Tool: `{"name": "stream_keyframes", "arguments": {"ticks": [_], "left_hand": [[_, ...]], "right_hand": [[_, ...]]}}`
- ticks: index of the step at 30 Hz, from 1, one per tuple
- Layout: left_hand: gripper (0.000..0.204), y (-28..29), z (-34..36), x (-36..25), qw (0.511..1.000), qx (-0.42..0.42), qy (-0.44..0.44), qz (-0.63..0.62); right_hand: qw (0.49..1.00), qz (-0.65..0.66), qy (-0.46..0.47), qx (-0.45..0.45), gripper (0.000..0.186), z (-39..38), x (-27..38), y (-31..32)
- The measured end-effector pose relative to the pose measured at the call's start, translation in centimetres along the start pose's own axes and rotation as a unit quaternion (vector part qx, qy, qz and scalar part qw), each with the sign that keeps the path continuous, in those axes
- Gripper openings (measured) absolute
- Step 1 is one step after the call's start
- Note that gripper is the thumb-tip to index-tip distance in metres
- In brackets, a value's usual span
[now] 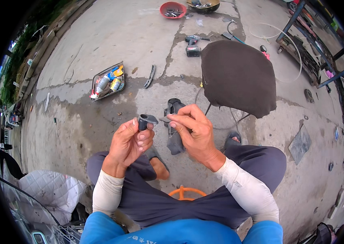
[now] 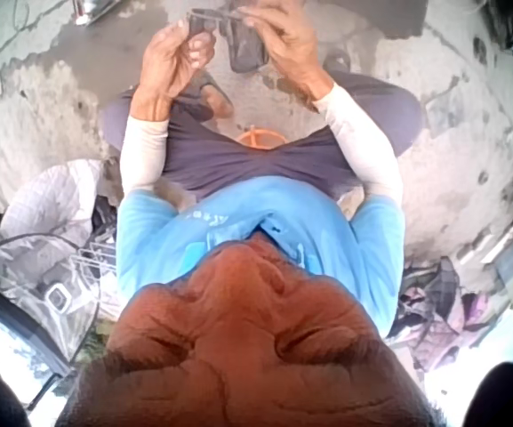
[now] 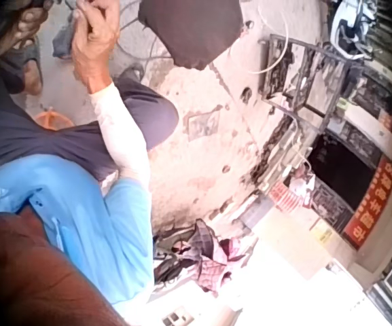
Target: The person sits on a small stool and cleans a black plastic part with a cloth. They then apply glue from a tube to the part and insert a small plastic piece into a hole, pressing it into place.
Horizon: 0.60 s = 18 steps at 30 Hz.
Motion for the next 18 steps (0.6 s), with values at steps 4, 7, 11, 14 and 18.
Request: {"name": "stream_keyframes", "arguments": {"ticks": [4,7,11,14,18], "left_hand": [[0.039,-0.2,0.3,0.9,0.999,-0.023,0.040,0.014],[0.038,0.1,0.5,1.3,0.999,-0.028,0.044,0.011],[0.032,-0.1,0.5,2.0,0.996,-0.065,0.063,0.026],[0.027,-0.2,0.9,2.5,0.991,-0.082,0.047,0.094],[0.025,-0.9,1.1,2.4,0.966,-0.085,-0.033,0.242]], "right_hand": [[0.997,0.042,-0.005,-0.060,0.023,0.6,1.2,1.0],[0.999,0.018,0.038,-0.027,0.028,0.7,2.4,0.5],[0.993,-0.026,0.114,0.026,0.027,0.6,2.8,-1.6],[0.994,-0.038,0.093,0.032,0.022,0.4,1.9,-1.6],[0.999,0.034,-0.002,-0.013,0.017,0.6,1.0,-1.1]]}}
Point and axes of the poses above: each hand's wrist, its own z-axis towards the middle knuckle, its own y-axis out of the back of the hand, x = y × z, the point moved 5 cm from there along z, towards the middle knuckle, and after that the axes turned 11 degrees about z, right-handed, at the moved point
